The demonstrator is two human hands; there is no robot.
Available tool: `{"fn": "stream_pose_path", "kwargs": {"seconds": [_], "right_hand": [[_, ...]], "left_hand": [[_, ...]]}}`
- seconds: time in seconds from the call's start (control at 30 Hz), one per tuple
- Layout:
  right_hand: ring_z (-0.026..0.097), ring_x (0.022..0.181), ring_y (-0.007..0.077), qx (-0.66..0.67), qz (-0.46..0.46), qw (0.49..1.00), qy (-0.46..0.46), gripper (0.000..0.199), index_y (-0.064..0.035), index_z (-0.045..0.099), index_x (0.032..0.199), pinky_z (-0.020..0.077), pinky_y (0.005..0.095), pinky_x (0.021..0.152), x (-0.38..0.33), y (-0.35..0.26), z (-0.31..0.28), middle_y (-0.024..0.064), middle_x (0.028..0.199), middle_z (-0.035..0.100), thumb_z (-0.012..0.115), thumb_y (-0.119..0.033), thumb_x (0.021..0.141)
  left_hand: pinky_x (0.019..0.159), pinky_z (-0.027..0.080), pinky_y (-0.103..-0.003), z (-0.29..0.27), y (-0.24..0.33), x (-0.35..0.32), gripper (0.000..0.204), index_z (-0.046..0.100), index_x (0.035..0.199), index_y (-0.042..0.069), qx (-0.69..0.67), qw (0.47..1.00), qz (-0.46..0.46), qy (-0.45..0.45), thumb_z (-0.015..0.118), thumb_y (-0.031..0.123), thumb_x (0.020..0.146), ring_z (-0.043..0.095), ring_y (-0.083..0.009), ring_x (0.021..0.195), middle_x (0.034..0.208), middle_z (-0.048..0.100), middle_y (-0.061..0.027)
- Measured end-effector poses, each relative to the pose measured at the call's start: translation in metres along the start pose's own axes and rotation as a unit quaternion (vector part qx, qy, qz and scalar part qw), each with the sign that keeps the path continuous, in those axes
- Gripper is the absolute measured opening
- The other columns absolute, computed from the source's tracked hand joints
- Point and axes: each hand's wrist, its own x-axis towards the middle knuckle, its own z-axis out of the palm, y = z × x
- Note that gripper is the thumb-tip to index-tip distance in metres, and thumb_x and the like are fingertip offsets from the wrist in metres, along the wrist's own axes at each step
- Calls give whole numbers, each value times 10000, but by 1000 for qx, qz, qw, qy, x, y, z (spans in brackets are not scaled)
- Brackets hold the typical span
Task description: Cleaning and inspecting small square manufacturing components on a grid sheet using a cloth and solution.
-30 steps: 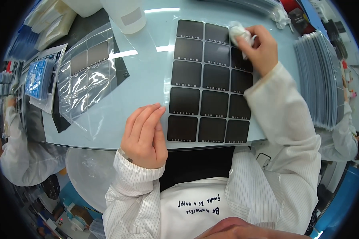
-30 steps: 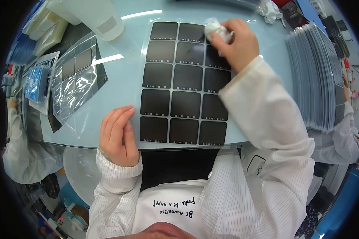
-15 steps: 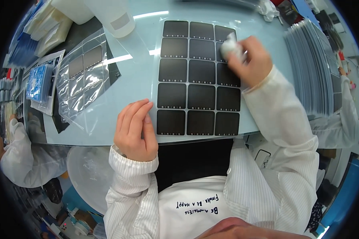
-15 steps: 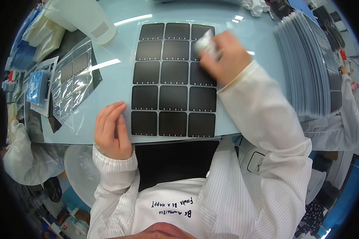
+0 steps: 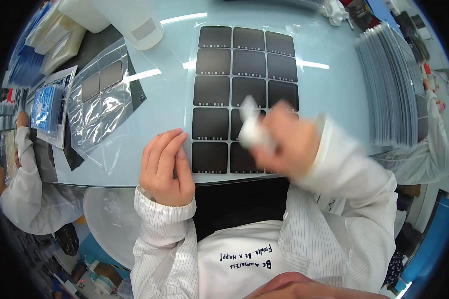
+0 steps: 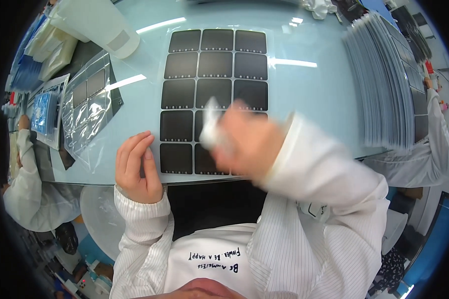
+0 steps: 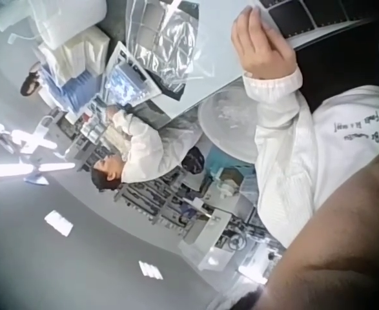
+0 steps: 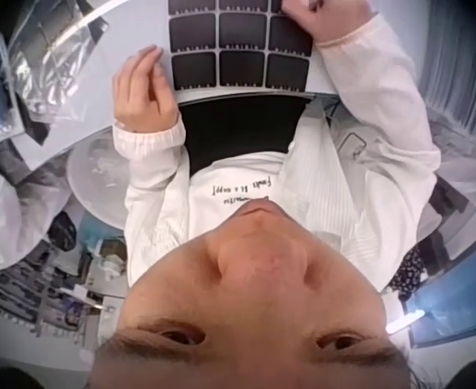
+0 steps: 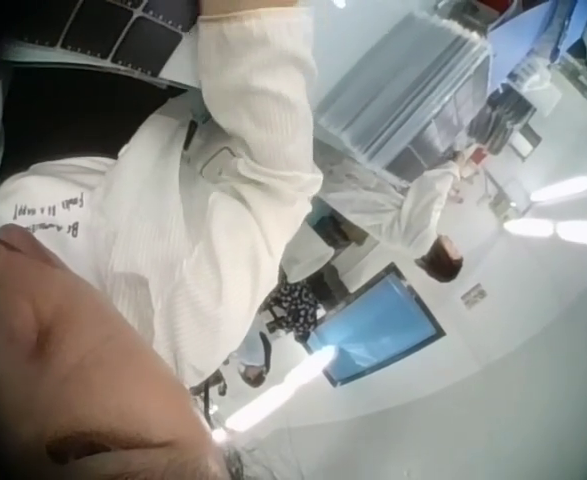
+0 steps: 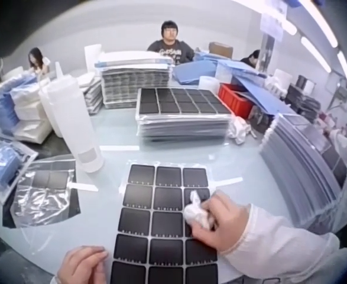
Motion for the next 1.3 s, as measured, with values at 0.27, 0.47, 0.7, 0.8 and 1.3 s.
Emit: {"fn": "stream_pose_path", "kwargs": {"seconds": [0.27,0.47,0.7,0.8,1.3], "right_hand": [[501,542,134,-161,69,957,232,264,-14,627,907,409,274,498,57,143,-48,54,698,601,720,-229,785],[560,583,159,1,-60,998,30,249,-19,630,901,451,277,523,49,43,2,59,804,619,744,-151,724],[525,586,111,-166,140,952,217,302,-11,641,921,446,259,534,87,145,-41,54,735,602,727,-270,792],[569,609,140,-93,53,979,176,282,-24,634,937,467,271,556,79,118,-14,65,773,612,747,-216,764],[586,669,145,-172,88,968,160,314,-20,633,921,477,276,620,108,136,-28,60,780,627,734,-288,793]], "left_hand": [[800,522,-378,3,3,6,248,664,966,-36,2,1000,28,4,538,-75,756,631,-331,915,995,669,-151],[796,524,-375,2,-2,2,245,665,965,-33,7,1000,19,4,545,-75,755,632,-331,912,995,669,-148],[798,526,-368,1,0,5,248,667,970,-29,-5,999,33,6,557,-71,753,632,-323,910,986,669,-141],[798,528,-366,1,-2,3,261,668,983,-29,3,999,34,0,566,-65,745,633,-320,910,993,668,-138],[884,476,-379,-8,-1,6,438,649,1140,22,28,995,60,-78,515,-55,731,579,-328,1081,1168,654,-80]]}}
